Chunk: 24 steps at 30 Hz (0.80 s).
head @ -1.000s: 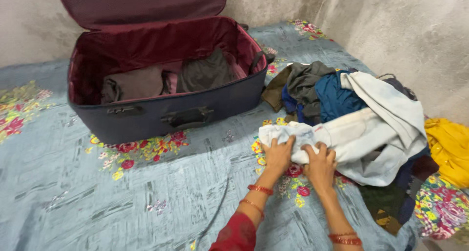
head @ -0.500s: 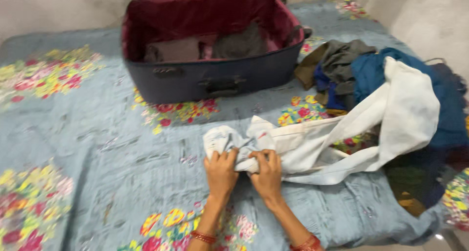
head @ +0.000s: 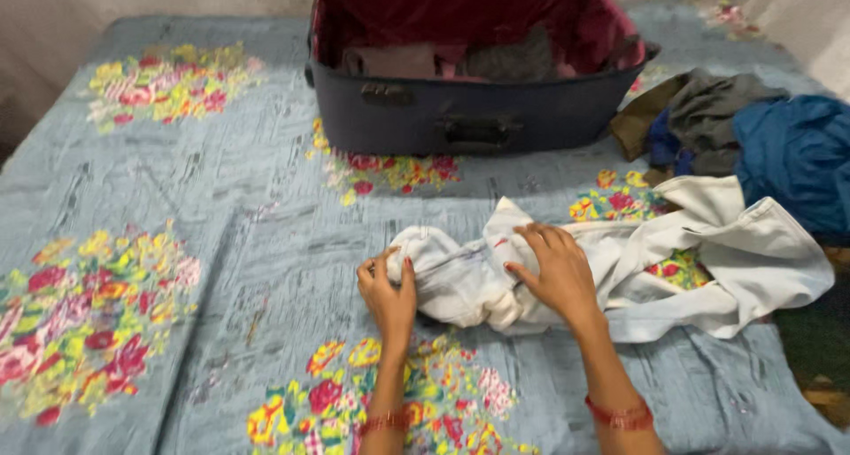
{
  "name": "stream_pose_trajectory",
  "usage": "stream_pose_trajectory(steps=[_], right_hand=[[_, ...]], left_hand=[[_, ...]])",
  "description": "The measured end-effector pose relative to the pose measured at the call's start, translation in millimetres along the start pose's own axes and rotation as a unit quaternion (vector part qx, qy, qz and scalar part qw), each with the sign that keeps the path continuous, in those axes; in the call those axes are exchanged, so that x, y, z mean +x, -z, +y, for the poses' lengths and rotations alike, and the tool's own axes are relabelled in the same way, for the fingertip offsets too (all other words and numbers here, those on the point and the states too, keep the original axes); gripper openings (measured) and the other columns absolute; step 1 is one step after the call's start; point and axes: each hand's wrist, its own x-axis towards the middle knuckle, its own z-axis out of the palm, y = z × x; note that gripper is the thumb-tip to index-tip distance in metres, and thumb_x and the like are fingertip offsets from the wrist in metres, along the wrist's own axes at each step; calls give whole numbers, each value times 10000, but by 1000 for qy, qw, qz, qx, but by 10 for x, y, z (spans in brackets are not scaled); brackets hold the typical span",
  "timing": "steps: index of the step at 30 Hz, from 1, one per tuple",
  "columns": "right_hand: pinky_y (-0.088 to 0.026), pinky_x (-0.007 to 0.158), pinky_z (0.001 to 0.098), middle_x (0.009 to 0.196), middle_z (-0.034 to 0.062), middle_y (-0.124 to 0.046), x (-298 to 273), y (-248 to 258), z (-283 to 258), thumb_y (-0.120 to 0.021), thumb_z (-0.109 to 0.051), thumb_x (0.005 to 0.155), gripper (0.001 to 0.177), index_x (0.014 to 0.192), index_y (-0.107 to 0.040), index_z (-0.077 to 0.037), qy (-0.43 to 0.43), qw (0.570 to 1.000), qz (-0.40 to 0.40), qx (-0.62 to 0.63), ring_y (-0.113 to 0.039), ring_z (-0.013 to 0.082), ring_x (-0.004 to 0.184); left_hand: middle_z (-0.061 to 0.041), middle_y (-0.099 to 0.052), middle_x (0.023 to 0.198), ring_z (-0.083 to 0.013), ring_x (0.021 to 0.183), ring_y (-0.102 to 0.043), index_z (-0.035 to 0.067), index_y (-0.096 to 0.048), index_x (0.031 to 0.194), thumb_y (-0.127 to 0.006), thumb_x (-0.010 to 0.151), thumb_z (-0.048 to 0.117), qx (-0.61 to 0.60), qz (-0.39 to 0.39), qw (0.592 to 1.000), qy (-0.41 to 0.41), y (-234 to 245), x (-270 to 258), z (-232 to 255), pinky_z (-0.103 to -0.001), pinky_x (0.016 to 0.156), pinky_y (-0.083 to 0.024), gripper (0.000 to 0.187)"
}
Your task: The person folds a pair of brown trousers, a pair of white jeans, and a blue garment on a floral bedsheet, then places each folded item into an open suitcase. The hands smooth and align the garments before folding and packing them.
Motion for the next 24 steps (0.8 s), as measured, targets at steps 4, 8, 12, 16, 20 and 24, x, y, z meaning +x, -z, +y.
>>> stream_pose_trajectory(steps=[4,8,12,16,20,24], right_hand=[[-469,911,479,975,86,-675,-268,-209,-50,-718,-352,873,510,1324,-633,-129,-71,993,-83,31,-640,280,966],[-498,900,449,972,79,-651,-756,-186,-251,-680,-242,933,255,1165,-664,-138,-164,977,-139,-2,-617,264,977],[-471,964,502,968,101,-624,-1098,110,-335,-718,-147,774,193,947,-659,-86,-1,999,-35,-17,-603,292,994],[-469,899,443,992,122,-632,-1207,355,-415,-748,-172,619,271,857,-658,-80,74,984,-108,123,-603,339,1006],[-490,916,415,1032,77,-654,-1156,431,-512,-794,-196,687,226,887,-713,-128,33,923,-356,142,-620,293,1030],[-567,814,369,991,52,-728,-918,562,-246,-764,-307,781,314,1065,-764,-174,-89,912,-329,228,-688,224,930]], left_hand=[[-174,-523,1280,-323,1152,-557,106,-565,1390,-749,830,368,-40,23,993,106,-137,8,-320,-419,992,-484,645],[-262,-468,1302,-382,1153,-499,9,-492,1413,-895,723,223,-7,30,997,70,-67,-185,-506,-445,961,-439,827],[-213,-638,1202,-299,1043,-626,4,-511,1436,-827,805,236,-112,-16,990,79,0,-266,-593,-385,875,-525,743],[-166,-742,1110,-228,961,-716,-33,-545,1399,-794,854,279,-181,-51,976,112,42,-174,-543,-336,847,-566,676],[-158,-773,1130,-188,993,-745,-29,-638,1315,-817,819,274,-149,-64,977,139,74,-165,-418,-318,881,-573,607],[-144,-782,1083,-191,959,-740,-30,-661,1265,-832,811,237,-192,-80,972,108,91,-191,-385,-318,870,-578,554]])
